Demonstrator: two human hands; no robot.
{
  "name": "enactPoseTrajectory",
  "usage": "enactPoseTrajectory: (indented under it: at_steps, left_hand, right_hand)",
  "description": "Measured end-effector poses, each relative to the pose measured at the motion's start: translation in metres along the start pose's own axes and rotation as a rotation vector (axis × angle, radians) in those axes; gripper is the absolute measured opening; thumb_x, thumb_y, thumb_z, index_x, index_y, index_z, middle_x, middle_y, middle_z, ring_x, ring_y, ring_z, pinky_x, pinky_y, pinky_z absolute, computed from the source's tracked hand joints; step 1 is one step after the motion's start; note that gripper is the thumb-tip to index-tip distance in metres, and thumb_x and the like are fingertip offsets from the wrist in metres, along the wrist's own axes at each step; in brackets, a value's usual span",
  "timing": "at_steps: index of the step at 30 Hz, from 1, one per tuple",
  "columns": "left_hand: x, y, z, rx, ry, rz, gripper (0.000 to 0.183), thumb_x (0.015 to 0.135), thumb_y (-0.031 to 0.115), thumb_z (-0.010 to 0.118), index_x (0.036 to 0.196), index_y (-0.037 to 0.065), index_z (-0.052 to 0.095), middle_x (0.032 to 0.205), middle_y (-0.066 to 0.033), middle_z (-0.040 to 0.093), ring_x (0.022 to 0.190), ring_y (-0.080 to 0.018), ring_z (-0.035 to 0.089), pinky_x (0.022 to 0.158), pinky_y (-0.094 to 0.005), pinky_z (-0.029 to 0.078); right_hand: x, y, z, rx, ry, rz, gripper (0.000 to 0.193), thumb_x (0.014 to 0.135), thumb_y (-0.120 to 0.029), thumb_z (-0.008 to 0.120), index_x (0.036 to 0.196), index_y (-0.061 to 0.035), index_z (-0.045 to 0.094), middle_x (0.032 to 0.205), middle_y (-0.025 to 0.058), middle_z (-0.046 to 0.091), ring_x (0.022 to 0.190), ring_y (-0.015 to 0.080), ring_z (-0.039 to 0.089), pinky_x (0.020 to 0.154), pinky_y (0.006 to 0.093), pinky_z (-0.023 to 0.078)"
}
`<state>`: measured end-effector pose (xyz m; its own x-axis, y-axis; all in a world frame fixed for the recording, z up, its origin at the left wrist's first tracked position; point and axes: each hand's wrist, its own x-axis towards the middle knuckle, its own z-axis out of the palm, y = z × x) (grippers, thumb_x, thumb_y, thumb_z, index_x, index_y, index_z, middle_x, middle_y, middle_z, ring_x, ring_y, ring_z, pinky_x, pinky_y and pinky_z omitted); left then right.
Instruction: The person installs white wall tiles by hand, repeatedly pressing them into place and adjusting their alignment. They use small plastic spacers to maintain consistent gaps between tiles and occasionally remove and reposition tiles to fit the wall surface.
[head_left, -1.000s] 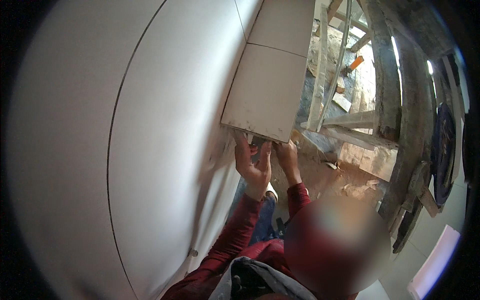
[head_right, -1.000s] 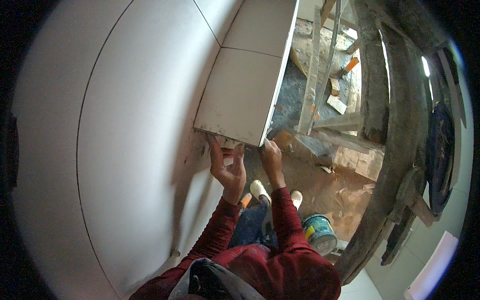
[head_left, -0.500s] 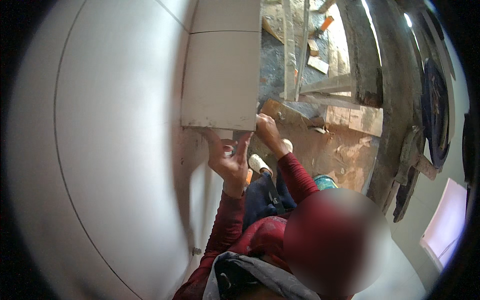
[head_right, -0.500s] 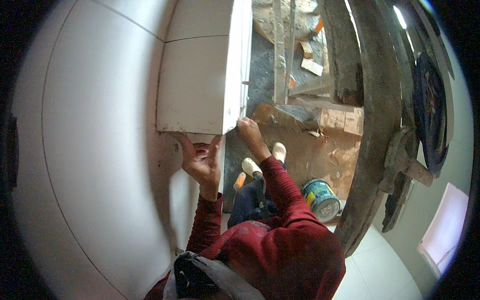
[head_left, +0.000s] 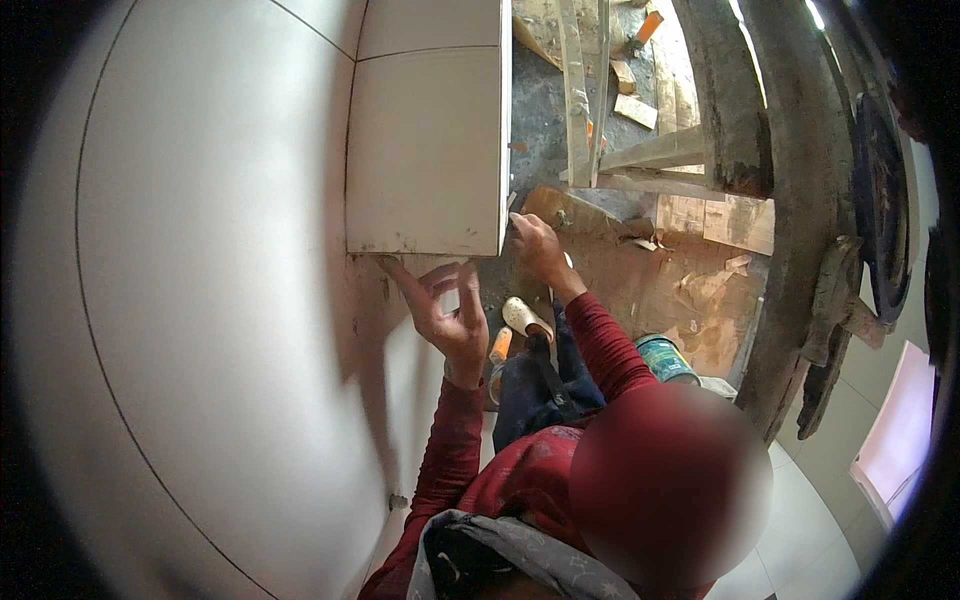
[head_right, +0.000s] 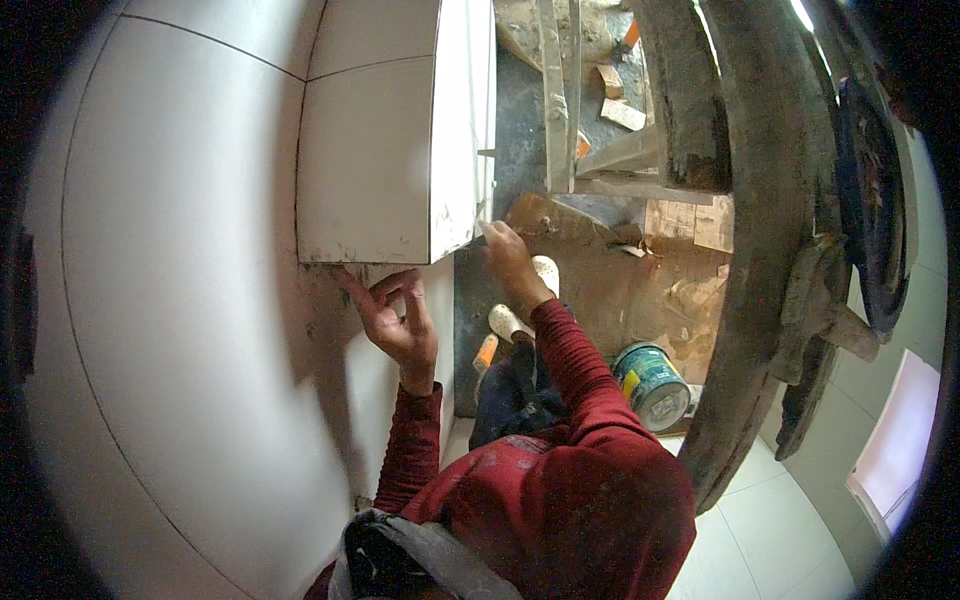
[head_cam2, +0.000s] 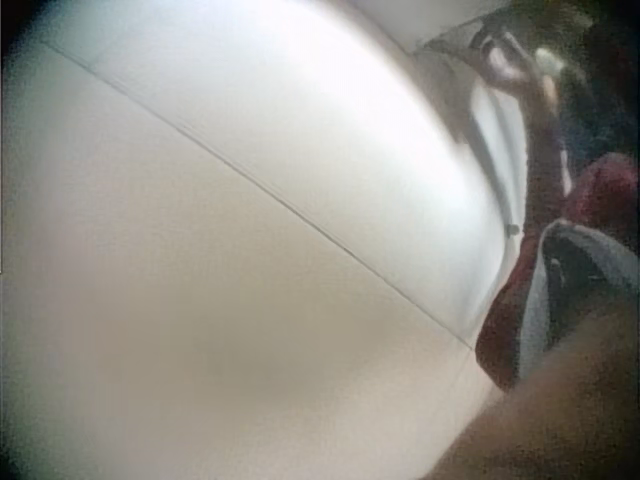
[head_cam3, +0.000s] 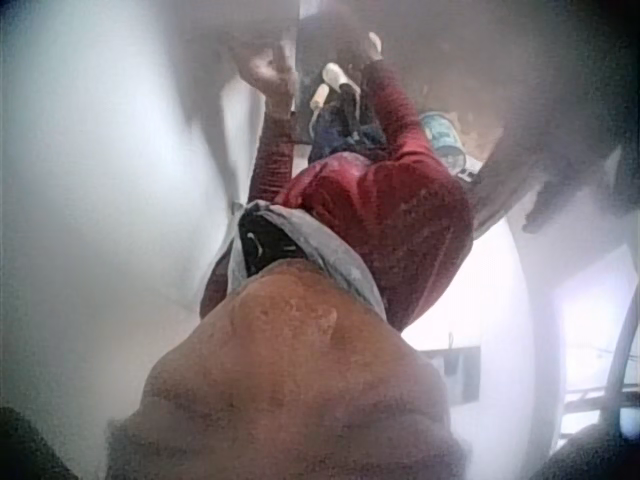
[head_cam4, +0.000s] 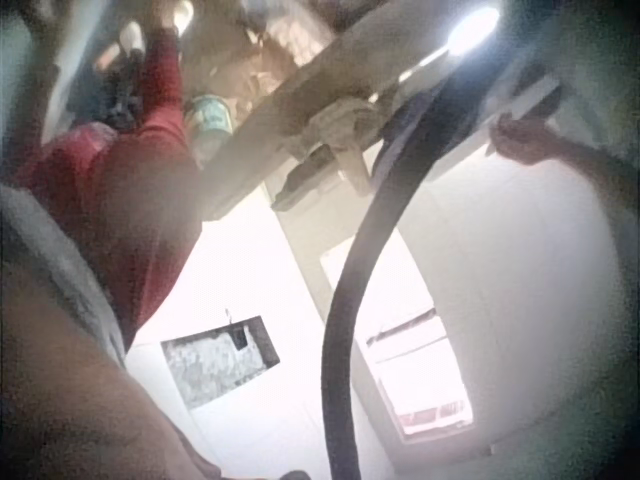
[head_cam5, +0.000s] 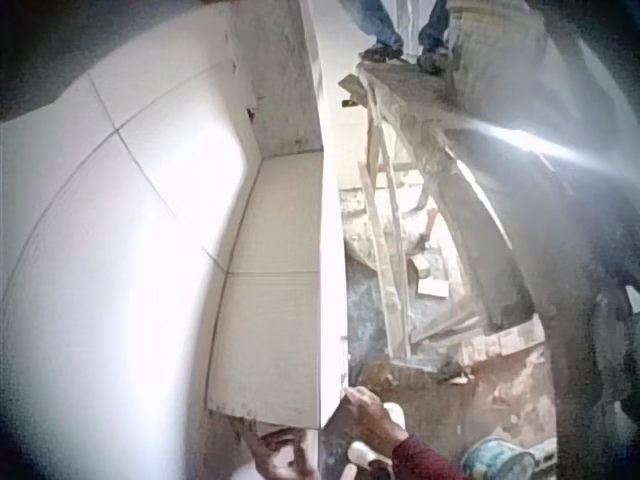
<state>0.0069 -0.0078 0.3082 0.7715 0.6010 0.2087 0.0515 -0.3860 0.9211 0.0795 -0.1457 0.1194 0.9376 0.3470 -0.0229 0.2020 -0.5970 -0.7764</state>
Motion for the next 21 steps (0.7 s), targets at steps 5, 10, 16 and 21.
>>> enactPoseTrajectory:
  at_steps: [5,10,16,21]
  left_hand:
    - [-0.043,-0.103,0.012,-0.095,-0.028,-0.261,0.039,0.101,0.021,0.058,0.132,-0.003,0.058,0.119,-0.0129,0.065,0.102,-0.0200,0.065,0.079,-0.0322,0.055]
    - [-0.054,-0.205,0.031,-0.681,-0.118,-1.186,0.039,0.101,0.021,0.055,0.136,0.004,0.053,0.132,-0.0109,0.058,0.117,-0.0259,0.059,0.090,-0.0387,0.049]
    - [-0.031,-0.236,0.056,-1.188,0.123,-1.250,0.034,0.102,0.025,0.045,0.130,0.009,0.056,0.130,-0.0111,0.061,0.123,-0.0298,0.055,0.106,-0.0508,0.041]
    - [-0.008,-0.211,0.068,-1.306,0.460,-1.403,0.035,0.102,0.029,0.043,0.117,0.006,0.064,0.119,-0.0114,0.069,0.112,-0.0296,0.064,0.103,-0.0546,0.045]
  right_hand:
    - [-0.011,0.035,0.024,0.137,0.068,0.235,0.029,0.085,-0.015,0.067,0.107,0.0030,0.070,0.096,0.0205,0.072,0.085,0.0363,0.070,0.081,0.0419,0.055]
    - [-0.017,0.011,0.020,0.211,0.024,0.375,0.030,0.088,-0.020,0.066,0.109,0.0015,0.071,0.100,0.0201,0.072,0.089,0.0325,0.072,0.081,0.0397,0.055]
    - [-0.019,-0.003,0.028,0.267,-0.045,0.462,0.027,0.089,-0.021,0.069,0.105,0.0000,0.072,0.098,0.0162,0.073,0.082,0.0271,0.071,0.075,0.0368,0.054]
    - [-0.021,0.000,0.040,0.969,-0.048,0.690,0.023,0.094,-0.021,0.065,0.098,0.0012,0.070,0.088,0.0117,0.070,0.073,0.0234,0.066,0.067,0.0354,0.053]
